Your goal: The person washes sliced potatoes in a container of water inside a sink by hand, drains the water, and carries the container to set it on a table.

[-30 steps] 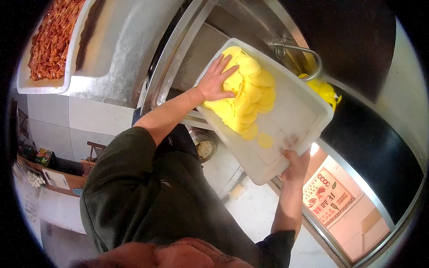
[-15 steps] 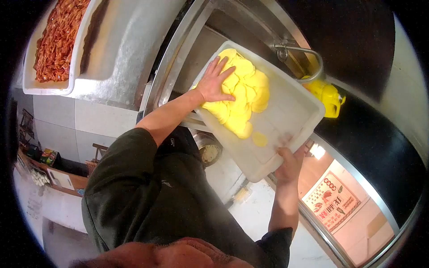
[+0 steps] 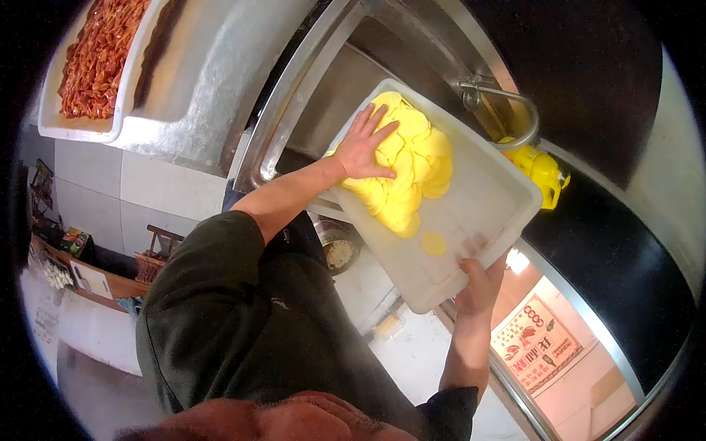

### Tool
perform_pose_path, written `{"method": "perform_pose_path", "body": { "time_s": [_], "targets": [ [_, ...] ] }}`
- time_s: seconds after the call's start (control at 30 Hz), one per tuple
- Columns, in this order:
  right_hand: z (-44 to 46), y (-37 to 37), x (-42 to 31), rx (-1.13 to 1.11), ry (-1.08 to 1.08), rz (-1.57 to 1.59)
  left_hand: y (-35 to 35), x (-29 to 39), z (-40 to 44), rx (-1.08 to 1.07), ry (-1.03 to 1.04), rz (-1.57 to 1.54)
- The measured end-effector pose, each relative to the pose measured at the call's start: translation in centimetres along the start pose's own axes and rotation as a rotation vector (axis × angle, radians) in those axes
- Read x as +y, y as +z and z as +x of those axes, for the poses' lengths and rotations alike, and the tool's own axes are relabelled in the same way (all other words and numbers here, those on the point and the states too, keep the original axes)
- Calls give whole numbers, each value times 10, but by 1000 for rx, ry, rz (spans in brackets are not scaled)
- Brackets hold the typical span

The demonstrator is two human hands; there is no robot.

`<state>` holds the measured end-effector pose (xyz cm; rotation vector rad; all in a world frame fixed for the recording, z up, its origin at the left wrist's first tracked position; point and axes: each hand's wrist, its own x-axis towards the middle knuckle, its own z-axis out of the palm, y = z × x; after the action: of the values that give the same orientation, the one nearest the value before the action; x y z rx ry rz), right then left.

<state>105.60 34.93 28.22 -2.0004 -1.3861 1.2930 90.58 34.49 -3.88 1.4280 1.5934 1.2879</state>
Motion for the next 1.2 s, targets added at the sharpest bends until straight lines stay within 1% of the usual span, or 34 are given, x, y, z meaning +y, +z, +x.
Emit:
{"method": "perform_pose_path", "body": {
  "time_s": [0.1,0.4,0.57,0.7,1.0,1.2],
  "targets": [
    [-1,6,-7,16,0,-27,1,1,0,6,-41,5],
    [-1,23,-26,-84,-90,-63,-9,-1,1,78,-78,-24],
    [-3,29,-33,-72,-88,-77,-12,-2,4,109,-76,-33],
    [-6,35,-39,-42,-84,-83,-12,-2,7,98,-87,-32],
    [-1,30,-42,-84,-96,-84,-11,-2,10,88,-89,-30],
    [1,26,-38,-67,-95,-78,-12,-1,10,67,-87,-25]
  ]
}}
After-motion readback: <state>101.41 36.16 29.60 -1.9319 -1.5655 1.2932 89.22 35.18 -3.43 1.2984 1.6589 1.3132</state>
